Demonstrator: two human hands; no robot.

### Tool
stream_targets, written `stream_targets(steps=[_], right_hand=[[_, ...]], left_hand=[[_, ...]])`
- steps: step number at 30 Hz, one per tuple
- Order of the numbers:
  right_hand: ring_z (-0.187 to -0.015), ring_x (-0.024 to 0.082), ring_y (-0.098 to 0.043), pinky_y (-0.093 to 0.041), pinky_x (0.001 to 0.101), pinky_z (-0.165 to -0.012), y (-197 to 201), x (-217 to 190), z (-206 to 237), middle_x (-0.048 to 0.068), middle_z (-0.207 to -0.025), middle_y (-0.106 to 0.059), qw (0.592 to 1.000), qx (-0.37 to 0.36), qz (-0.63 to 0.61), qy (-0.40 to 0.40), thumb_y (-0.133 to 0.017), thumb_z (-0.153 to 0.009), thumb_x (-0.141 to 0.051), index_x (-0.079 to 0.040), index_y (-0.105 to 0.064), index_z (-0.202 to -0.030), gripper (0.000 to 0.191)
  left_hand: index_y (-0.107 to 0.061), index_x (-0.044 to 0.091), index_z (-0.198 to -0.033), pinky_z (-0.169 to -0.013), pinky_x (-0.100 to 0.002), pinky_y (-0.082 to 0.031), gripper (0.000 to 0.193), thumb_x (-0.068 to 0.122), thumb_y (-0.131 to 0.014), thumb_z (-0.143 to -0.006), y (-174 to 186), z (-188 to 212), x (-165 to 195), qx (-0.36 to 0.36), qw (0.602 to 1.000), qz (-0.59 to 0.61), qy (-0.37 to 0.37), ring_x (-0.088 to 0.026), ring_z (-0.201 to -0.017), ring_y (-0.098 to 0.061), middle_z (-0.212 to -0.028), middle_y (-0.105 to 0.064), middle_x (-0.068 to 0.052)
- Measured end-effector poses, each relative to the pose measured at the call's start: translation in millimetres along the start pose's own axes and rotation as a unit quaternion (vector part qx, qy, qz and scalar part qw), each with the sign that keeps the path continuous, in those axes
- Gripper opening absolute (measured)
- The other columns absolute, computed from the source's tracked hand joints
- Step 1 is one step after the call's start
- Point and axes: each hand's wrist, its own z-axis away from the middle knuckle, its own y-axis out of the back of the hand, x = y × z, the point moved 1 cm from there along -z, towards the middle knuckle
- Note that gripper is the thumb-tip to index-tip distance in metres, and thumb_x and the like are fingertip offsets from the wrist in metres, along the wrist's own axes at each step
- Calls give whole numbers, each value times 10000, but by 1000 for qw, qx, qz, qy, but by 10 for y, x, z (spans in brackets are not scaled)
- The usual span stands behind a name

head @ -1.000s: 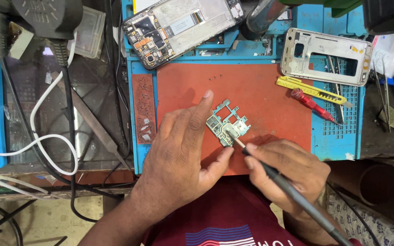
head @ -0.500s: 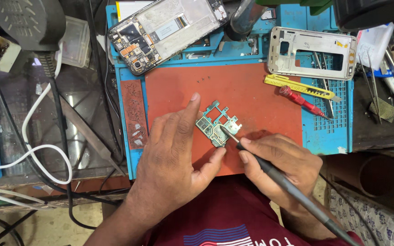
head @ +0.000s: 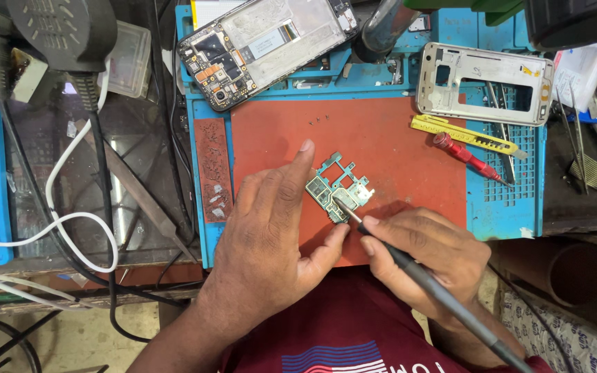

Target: The person uses a soldering iron to apply heat and solder to a small green circuit board placed on a red mat. They hold the board steady with one hand while manipulating the soldering iron with the other, working on specific contact points.

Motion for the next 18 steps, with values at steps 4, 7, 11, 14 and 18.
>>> stream_targets(steps=[4,7,11,14,18], right_hand=[[-817,250,-767,-626,326,-756,-2,13,9,152,-880,-746,1000,6,-12,-15,-817,-838,-2,58,-732,-1060,245],[-764,239,-756,-610,319,-708,-12,11,5,153,-847,-749,1000,2,-13,-9,-828,-813,-12,62,-737,-1035,251],[-770,242,-756,-614,332,-726,-1,-11,-14,151,-839,-741,1000,1,-15,-20,-824,-819,-10,60,-736,-1040,248],[-773,246,-762,-615,330,-717,5,-34,-38,151,-835,-744,1000,-2,-8,-28,-825,-813,-7,62,-739,-1032,245],[-813,251,-767,-636,351,-798,11,-49,-55,147,-860,-740,1000,-4,-12,-14,-818,-835,-10,53,-731,-1044,235]], left_hand=[[-345,-46,-1537,-1032,-466,-510,936,219,-880,-816,-1,1,-3,1,1000,-3,1,-369,-1190,-592,-1250,-608,-203],[-343,-51,-1536,-1029,-467,-509,941,217,-880,-812,1,7,-3,0,1000,-2,0,-374,-1191,-591,-1257,-608,-208],[-345,-51,-1534,-1026,-467,-508,937,213,-881,-812,5,4,-2,2,1000,0,-4,-376,-1188,-592,-1258,-608,-210],[-344,-49,-1535,-1028,-463,-510,935,213,-879,-814,6,-2,0,4,1000,2,-6,-378,-1193,-591,-1267,-606,-212],[-342,-52,-1538,-1028,-464,-508,932,212,-876,-821,7,0,-2,2,1000,3,-6,-379,-1191,-590,-1262,-605,-210]])
